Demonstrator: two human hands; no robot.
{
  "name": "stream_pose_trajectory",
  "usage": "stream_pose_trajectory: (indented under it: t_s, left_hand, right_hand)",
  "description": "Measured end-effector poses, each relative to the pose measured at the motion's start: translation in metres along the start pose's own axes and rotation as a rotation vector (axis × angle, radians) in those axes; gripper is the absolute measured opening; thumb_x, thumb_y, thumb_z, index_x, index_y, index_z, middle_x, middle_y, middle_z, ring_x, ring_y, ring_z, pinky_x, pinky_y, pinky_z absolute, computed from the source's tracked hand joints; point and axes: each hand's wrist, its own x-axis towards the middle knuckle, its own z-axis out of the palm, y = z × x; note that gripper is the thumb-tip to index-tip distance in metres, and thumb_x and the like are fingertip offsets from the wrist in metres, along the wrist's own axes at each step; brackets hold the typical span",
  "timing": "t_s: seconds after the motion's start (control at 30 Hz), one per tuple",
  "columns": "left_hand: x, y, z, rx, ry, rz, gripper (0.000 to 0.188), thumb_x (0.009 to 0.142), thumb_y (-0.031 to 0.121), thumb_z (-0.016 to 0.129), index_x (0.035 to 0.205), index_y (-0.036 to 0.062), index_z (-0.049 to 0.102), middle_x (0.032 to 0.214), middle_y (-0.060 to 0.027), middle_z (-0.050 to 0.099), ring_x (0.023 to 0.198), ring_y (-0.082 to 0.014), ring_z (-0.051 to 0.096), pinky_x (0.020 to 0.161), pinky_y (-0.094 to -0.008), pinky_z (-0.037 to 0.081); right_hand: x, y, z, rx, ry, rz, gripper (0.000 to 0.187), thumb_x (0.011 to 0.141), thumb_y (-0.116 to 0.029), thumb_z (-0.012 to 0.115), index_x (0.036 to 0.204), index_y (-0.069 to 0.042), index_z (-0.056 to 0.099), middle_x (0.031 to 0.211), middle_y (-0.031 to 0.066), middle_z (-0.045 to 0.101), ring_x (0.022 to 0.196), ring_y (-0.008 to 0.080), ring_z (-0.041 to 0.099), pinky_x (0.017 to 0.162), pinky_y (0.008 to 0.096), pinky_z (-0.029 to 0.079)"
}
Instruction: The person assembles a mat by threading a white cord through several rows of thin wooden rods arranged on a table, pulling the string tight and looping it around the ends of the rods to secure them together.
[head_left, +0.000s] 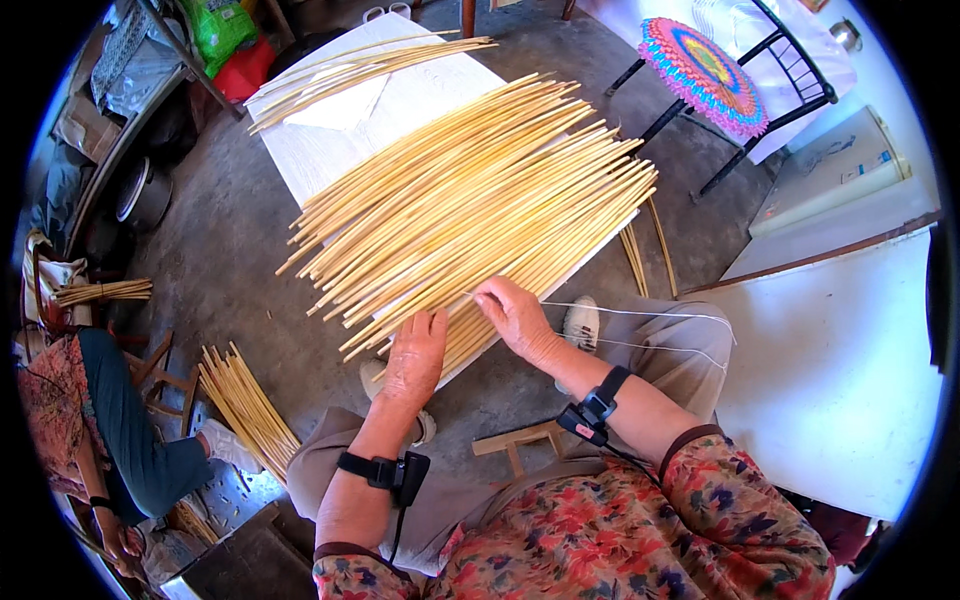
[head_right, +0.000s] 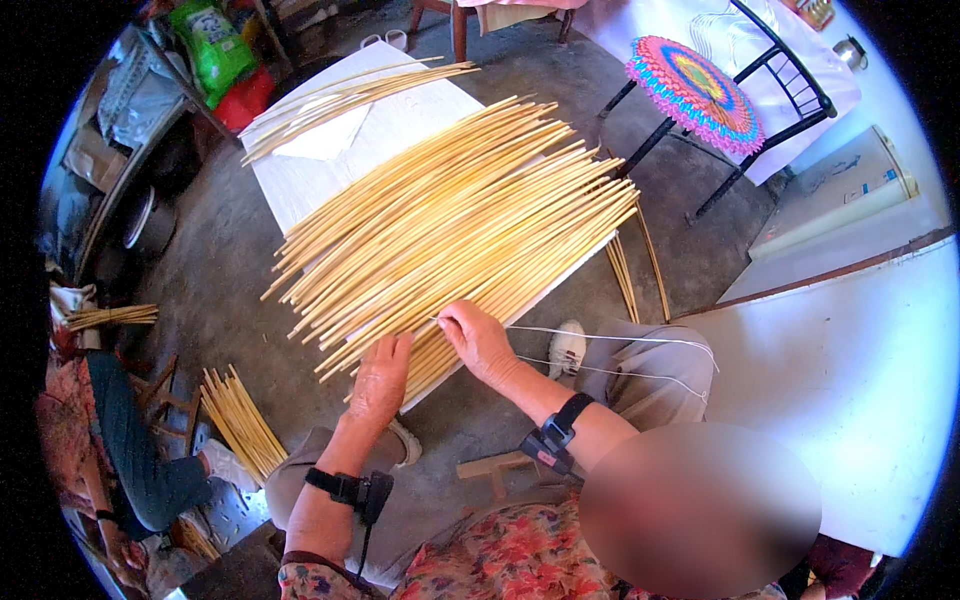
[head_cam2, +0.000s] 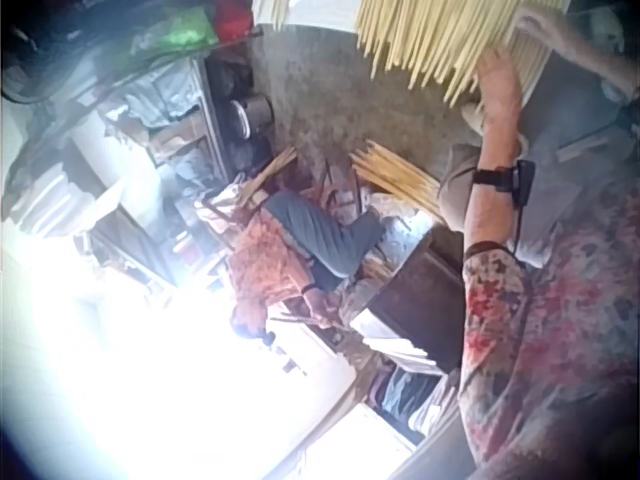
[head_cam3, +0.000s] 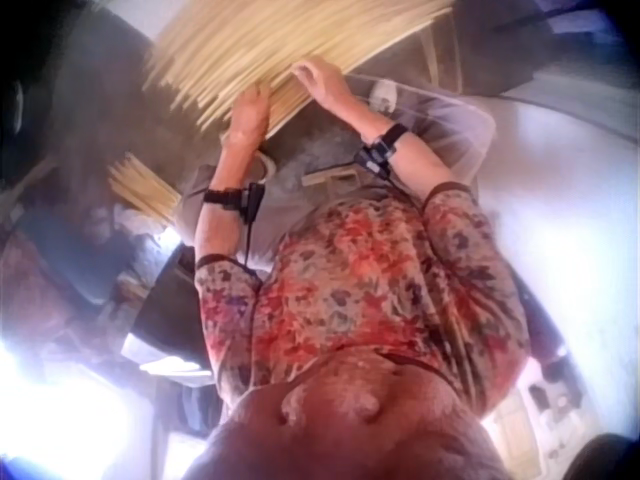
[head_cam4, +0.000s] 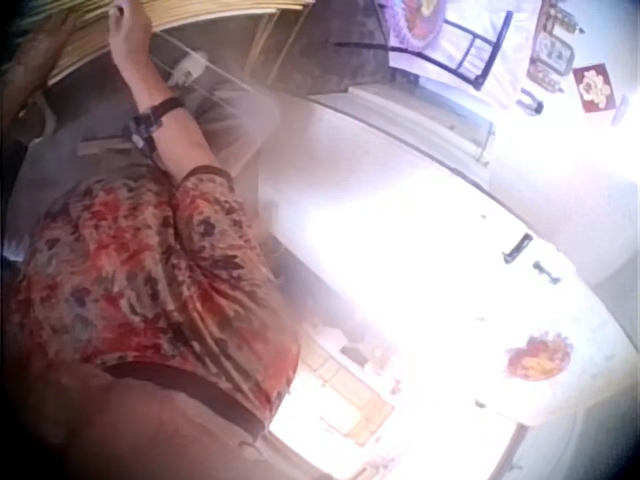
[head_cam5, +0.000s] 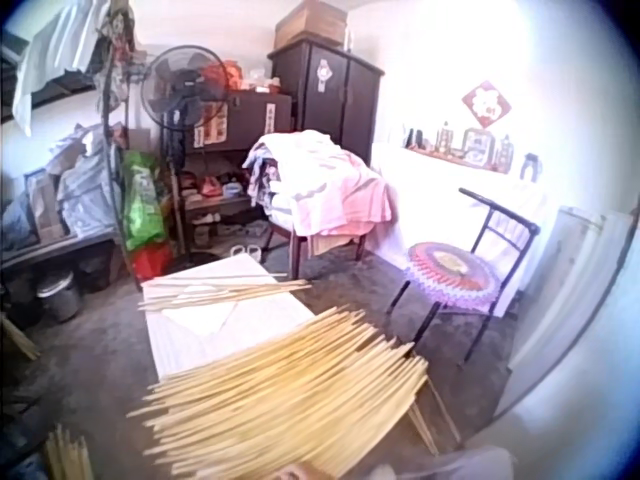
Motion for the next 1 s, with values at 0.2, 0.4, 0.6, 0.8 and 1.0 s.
stream_pose_trajectory:
  t_s: [0.2,0.4,0.6,0.8,1.0]
  left_hand:
    - [-0.005,-0.003,0.006,-0.051,0.067,0.034,0.041,0.076,-0.002,0.052,0.117,0.0013,0.051,0.094,-0.0149,0.050,0.092,-0.0316,0.054,0.079,-0.0392,0.047]
    - [-0.007,-0.006,0.009,-0.104,0.095,0.035,0.040,0.076,-0.002,0.052,0.116,0.0006,0.051,0.093,-0.0143,0.050,0.091,-0.0314,0.054,0.079,-0.0386,0.047]
    - [-0.009,-0.006,0.014,-0.105,0.096,0.013,0.038,0.077,-0.001,0.054,0.115,0.0013,0.052,0.091,-0.0141,0.049,0.089,-0.0311,0.054,0.076,-0.0380,0.048]
    - [-0.008,-0.007,0.014,-0.118,0.058,0.023,0.041,0.076,-0.002,0.052,0.117,-0.0008,0.050,0.094,-0.0154,0.049,0.092,-0.0321,0.053,0.080,-0.0389,0.047]
    - [-0.008,-0.010,0.018,-0.108,0.125,0.051,0.036,0.077,-0.001,0.055,0.113,0.0010,0.052,0.090,-0.0141,0.049,0.088,-0.0315,0.053,0.075,-0.0383,0.048]
  right_hand:
    - [-0.008,0.001,-0.005,0.294,0.079,0.132,0.012,0.086,-0.012,0.063,0.092,-0.002,0.062,0.079,0.0104,0.059,0.069,0.0163,0.057,0.064,0.0286,0.046]
    - [-0.028,-0.026,-0.014,0.054,-0.092,0.285,0.014,0.088,-0.019,0.062,0.094,-0.006,0.064,0.080,0.0105,0.066,0.069,0.0221,0.063,0.062,0.0307,0.048]
    - [-0.044,-0.014,0.005,0.097,-0.032,0.250,0.015,0.090,-0.018,0.058,0.100,-0.006,0.060,0.078,0.0145,0.065,0.073,0.0282,0.065,0.064,0.0341,0.050]
    - [-0.047,-0.018,0.002,-0.055,-0.114,0.225,0.013,0.088,-0.014,0.057,0.097,-0.005,0.055,0.072,0.0172,0.062,0.071,0.0329,0.065,0.063,0.0399,0.051]
    - [-0.045,-0.025,-0.002,-0.312,-0.138,0.079,0.012,0.085,-0.014,0.060,0.090,-0.006,0.053,0.071,0.0166,0.062,0.067,0.0346,0.064,0.057,0.0422,0.051]
